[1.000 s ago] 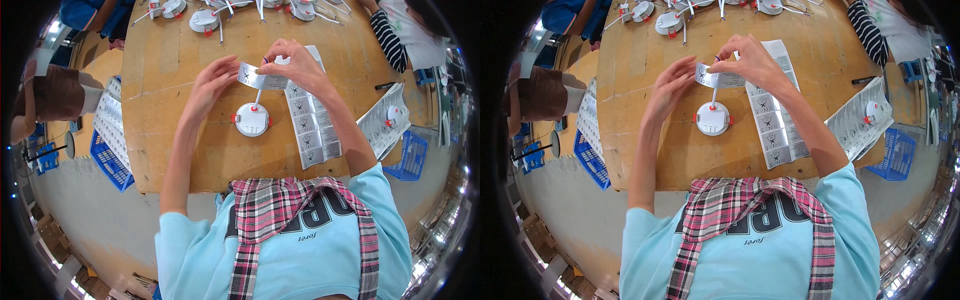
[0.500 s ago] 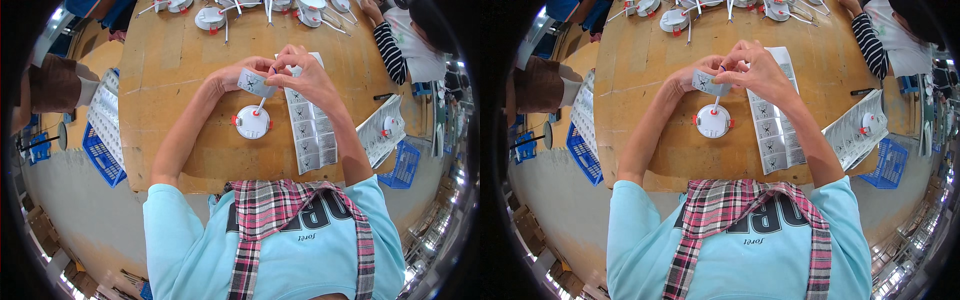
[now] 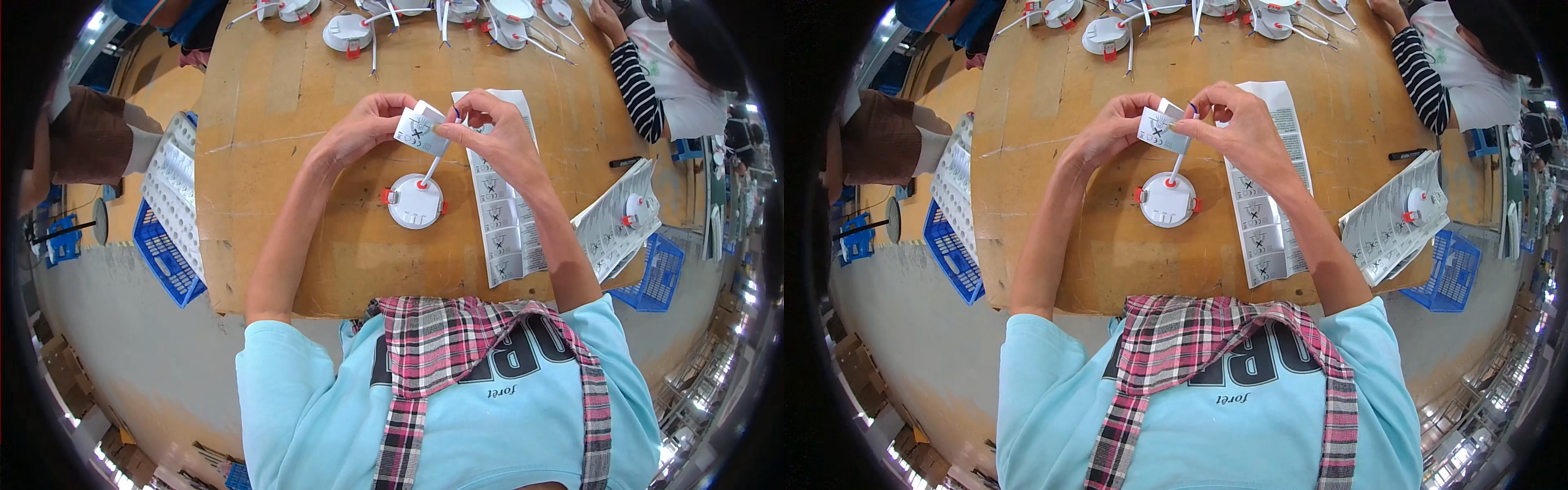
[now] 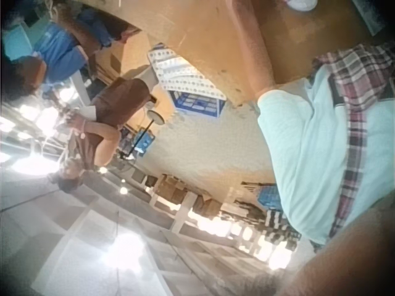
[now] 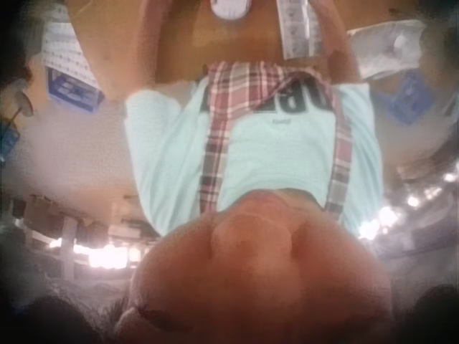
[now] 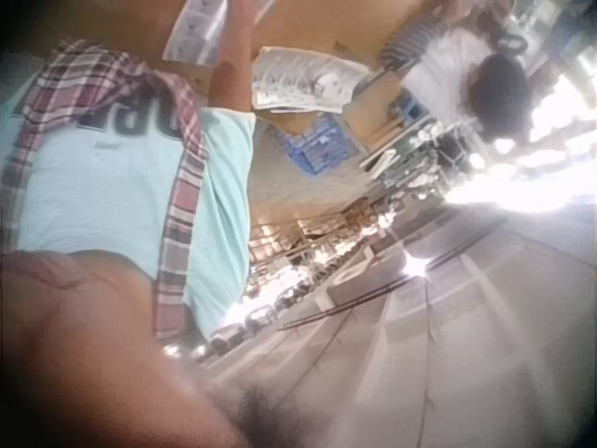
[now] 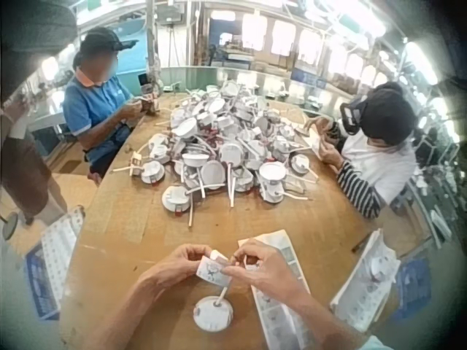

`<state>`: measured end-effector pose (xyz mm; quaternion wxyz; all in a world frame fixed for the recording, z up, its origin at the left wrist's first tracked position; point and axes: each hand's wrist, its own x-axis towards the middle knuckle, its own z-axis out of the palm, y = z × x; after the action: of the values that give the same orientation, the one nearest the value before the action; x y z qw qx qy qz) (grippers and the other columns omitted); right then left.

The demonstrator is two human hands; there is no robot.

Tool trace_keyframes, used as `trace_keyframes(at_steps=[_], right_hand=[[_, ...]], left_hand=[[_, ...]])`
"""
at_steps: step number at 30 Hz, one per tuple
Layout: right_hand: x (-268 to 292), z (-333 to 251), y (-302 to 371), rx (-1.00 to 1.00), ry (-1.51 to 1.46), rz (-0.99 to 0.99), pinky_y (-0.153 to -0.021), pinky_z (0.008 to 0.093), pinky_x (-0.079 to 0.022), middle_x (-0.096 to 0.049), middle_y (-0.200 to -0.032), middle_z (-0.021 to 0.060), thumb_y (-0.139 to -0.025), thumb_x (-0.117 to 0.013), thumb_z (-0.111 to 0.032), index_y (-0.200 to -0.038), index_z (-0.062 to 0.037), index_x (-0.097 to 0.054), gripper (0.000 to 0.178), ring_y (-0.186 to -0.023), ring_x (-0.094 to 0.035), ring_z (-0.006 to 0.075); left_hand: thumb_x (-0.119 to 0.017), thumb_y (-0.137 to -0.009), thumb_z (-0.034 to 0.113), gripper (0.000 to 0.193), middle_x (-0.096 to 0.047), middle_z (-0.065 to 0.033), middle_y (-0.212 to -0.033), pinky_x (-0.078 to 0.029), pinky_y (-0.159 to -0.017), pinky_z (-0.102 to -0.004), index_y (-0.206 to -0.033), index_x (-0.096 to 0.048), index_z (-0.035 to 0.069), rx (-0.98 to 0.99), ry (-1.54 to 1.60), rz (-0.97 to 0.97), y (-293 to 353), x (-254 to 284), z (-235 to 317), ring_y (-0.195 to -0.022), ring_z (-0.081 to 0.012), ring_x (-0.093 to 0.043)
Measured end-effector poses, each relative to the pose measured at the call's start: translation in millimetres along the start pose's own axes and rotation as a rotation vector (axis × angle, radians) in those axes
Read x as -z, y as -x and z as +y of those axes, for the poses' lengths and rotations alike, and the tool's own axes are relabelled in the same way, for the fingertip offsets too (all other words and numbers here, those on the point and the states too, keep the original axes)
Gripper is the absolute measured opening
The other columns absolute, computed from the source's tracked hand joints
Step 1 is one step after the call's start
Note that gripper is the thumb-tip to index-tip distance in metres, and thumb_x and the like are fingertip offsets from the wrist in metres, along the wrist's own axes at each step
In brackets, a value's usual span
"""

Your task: The recorder is assembling small circular electrical components by peeling adhesive labels from a sheet and carefully applying them to the components.

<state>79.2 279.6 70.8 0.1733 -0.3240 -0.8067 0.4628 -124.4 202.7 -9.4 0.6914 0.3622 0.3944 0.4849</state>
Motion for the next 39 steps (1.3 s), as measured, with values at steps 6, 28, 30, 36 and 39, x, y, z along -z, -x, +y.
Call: trace_keyframes(at_steps=[6, 28, 30, 36, 39], right_hand=[[-5.9, 4.7, 2.5, -0.054, -0.144, 0.033, -0.065, 0.0253, -0.048, -0.065, -0.078, 0.0051, -0.079, -0.073, -0.018, -0.086, -0.0017, -0.067, 0.019, -0.071, -0.059, 0.0114], [-15.5, 10.3, -1.0, -0.050, -0.254, 0.127, -0.064, 0.0243, -0.051, -0.066, -0.077, 0.0056, -0.083, -0.069, -0.011, -0.088, 0.0004, -0.065, 0.014, -0.069, -0.063, 0.0108], [-15.8, 8.4, -1.0, -0.053, -0.260, 0.133, -0.064, 0.0243, -0.051, -0.066, -0.077, 0.0055, -0.083, -0.069, -0.011, -0.089, 0.0005, -0.065, 0.014, -0.069, -0.063, 0.0107], [-17.5, 9.9, -1.1, -0.059, -0.285, 0.149, -0.065, 0.0247, -0.052, -0.067, -0.079, 0.0057, -0.083, -0.069, -0.011, -0.090, 0.0003, -0.065, 0.014, -0.070, -0.063, 0.0109], [-17.9, 11.8, -1.4, -0.055, -0.279, 0.157, -0.065, 0.0251, -0.052, -0.067, -0.080, 0.0057, -0.083, -0.069, -0.010, -0.090, 0.0002, -0.065, 0.014, -0.071, -0.063, 0.0108]], left_hand=[[-0.063, -0.088, 0.015, 0.028, -0.066, -0.0077, -0.102, -0.051, -0.090, -0.0306, -0.110, -0.060, -0.001, -0.041, 0.061, 0.082, 7.7, -0.2, -2.9, -0.095, -0.0143, -0.064], [-0.063, -0.089, 0.013, 0.023, -0.068, -0.0100, -0.099, -0.058, -0.077, -0.0285, -0.106, -0.065, -0.004, -0.094, 0.048, 0.193, 15.1, -1.5, 1.4, -0.089, -0.0154, -0.066], [-0.063, -0.089, 0.012, 0.022, -0.068, -0.0103, -0.100, -0.058, -0.076, -0.0299, -0.106, -0.065, -0.003, -0.087, 0.040, 0.195, 15.7, -1.3, 1.4, -0.090, -0.0163, -0.066], [-0.063, -0.089, 0.011, 0.021, -0.068, -0.0099, -0.098, -0.058, -0.076, -0.0289, -0.104, -0.066, -0.003, -0.108, 0.044, 0.204, 17.4, -3.4, 3.7, -0.088, -0.0160, -0.066], [-0.064, -0.088, 0.011, 0.020, -0.068, -0.0097, -0.097, -0.058, -0.075, -0.0286, -0.103, -0.066, -0.003, -0.104, 0.053, 0.210, 17.2, -4.7, 4.8, -0.087, -0.0159, -0.067]])
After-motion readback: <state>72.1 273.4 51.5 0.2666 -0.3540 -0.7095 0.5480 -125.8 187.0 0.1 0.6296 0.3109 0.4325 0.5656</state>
